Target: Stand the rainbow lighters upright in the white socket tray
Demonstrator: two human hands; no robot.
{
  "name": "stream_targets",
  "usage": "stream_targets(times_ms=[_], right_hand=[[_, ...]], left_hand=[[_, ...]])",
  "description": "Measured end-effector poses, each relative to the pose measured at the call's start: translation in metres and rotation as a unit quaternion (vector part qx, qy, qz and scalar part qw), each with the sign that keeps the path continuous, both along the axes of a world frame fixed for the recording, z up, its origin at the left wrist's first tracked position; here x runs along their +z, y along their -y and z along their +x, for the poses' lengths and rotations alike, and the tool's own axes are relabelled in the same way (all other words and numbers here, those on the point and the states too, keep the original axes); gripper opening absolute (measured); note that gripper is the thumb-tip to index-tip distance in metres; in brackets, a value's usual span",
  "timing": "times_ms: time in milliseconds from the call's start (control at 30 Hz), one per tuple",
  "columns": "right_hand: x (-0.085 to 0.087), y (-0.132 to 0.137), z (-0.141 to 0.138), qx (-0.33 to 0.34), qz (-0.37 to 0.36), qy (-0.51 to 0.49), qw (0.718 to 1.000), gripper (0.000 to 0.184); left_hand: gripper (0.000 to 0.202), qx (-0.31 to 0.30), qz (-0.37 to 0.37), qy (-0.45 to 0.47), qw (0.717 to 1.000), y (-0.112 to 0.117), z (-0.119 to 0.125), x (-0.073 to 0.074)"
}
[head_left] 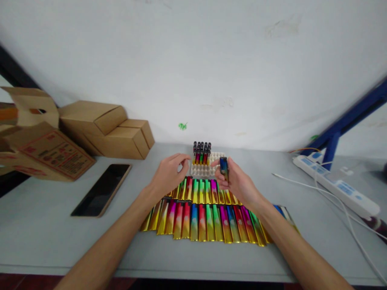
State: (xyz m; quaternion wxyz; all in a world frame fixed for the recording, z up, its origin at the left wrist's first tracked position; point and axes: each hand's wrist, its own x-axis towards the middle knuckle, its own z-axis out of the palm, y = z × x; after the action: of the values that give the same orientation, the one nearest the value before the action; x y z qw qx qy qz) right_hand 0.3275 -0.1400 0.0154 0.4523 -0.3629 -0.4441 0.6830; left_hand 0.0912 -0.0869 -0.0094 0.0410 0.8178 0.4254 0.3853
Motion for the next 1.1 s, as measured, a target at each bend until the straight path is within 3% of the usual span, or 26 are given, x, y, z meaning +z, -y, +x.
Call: stream_targets(times_ms=[200, 300, 433, 600, 733, 833, 933, 1100], right_hand=[[0.009, -0.009, 0.011, -0.044, 0.043, 0.041, 0.997, 0.031], [0.006, -0.011, 0.011, -0.055, 0.040, 0.040, 0.997, 0.031], [0.004, -0.007, 0.001, -0.060, -0.012, -0.026, 0.998, 0.037], [0.008, -0.001, -0.019, -0.034, -0.039, -0.086, 0.995, 0.020], [0.006, 0.000, -0.031, -0.035, -0.012, -0.096, 0.995, 0.024], [0.001, -0.002, -0.038, -0.043, -0.001, -0.100, 0.994, 0.028], [-0.005, -0.005, -0.042, -0.046, 0.019, -0.096, 0.994, 0.032], [-0.012, -0.012, -0.039, -0.038, 0.090, -0.002, 0.995, 0.036]], left_hand=[[0.023, 0.029, -0.015, 0.021, 0.999, -0.004, -0.004, 0.002], [0.022, 0.023, -0.084, 0.075, 0.993, -0.001, 0.001, 0.006], [0.024, -0.052, -0.234, 0.206, 0.949, 0.005, 0.012, 0.012], [0.031, -0.123, -0.354, 0.311, 0.873, 0.015, 0.024, 0.014], [0.028, -0.152, -0.375, 0.376, 0.834, 0.022, 0.030, 0.014], [0.024, -0.174, -0.388, 0.394, 0.815, 0.026, 0.033, 0.015], [0.024, -0.157, -0.394, 0.411, 0.807, 0.030, 0.036, 0.019], [0.022, -0.154, -0.397, 0.449, 0.785, 0.034, 0.042, 0.023]])
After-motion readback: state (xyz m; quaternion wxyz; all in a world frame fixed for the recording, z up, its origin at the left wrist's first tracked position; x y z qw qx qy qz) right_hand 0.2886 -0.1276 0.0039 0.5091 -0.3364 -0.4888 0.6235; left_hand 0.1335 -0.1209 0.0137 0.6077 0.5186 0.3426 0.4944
